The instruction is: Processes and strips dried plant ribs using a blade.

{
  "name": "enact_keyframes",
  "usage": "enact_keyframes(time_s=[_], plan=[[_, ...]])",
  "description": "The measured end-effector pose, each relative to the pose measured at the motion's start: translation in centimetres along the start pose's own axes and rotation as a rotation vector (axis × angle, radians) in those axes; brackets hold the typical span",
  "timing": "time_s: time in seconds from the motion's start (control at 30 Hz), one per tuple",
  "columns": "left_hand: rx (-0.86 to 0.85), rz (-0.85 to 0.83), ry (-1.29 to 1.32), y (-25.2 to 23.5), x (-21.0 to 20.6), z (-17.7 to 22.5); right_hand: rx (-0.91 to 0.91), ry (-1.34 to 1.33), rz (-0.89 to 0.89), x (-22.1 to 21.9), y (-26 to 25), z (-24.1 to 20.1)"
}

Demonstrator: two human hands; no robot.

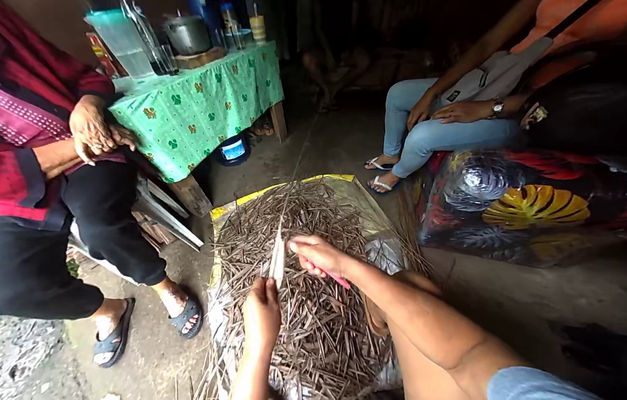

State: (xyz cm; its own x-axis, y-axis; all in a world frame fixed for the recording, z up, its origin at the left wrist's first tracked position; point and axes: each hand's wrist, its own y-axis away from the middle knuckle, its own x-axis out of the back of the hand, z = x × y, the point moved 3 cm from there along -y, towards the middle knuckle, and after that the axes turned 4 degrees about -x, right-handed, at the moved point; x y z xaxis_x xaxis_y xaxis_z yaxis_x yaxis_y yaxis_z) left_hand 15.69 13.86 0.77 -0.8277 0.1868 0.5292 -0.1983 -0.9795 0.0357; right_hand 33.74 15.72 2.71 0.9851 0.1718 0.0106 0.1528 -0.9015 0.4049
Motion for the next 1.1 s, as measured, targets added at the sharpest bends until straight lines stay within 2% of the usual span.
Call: enact_keyframes(time_s=[0.17, 0.3, 0.37, 0.47, 0.63, 0.77, 0.9, 1.1], plan=[[-0.074, 0.145, -0.218, 0.1, 0.4, 1.6, -0.018, -0.101, -0.139, -3.5, 0.8, 0.8], [-0.075, 0.203, -0.264, 0.2, 0.2, 2.1, 0.058, -0.179, -0.103, -5.6, 0.7, 1.5], [-0.056, 0.187, -0.175, 0.0, 0.7, 1.8, 0.199, -0.047, -0.081, -5.5, 0.5, 1.3], [-0.019, 0.153, 0.089, -0.6, 1.1, 0.2, 0.44, 0.221, -0.074, -4.8, -0.1, 1.2], [0.143, 0.024, 0.493, 0.0, 1.2, 0.3, 0.629, 0.681, -0.052, -3.0, 0.3, 0.4], [0.243, -0.104, 0.58, 1.2, 0.6, 1.6, 0.563, 0.876, 0.181, -0.6, 0.1, -0.2], [0.213, -0.151, 0.567, 1.2, -0.2, 1.5, 0.411, 0.732, 0.355, 1.3, -1.0, -0.4], [0.192, -0.201, 0.566, 1.3, -0.1, 1.4, 0.366, 0.65, 0.561, 3.2, -0.9, -1.1]])
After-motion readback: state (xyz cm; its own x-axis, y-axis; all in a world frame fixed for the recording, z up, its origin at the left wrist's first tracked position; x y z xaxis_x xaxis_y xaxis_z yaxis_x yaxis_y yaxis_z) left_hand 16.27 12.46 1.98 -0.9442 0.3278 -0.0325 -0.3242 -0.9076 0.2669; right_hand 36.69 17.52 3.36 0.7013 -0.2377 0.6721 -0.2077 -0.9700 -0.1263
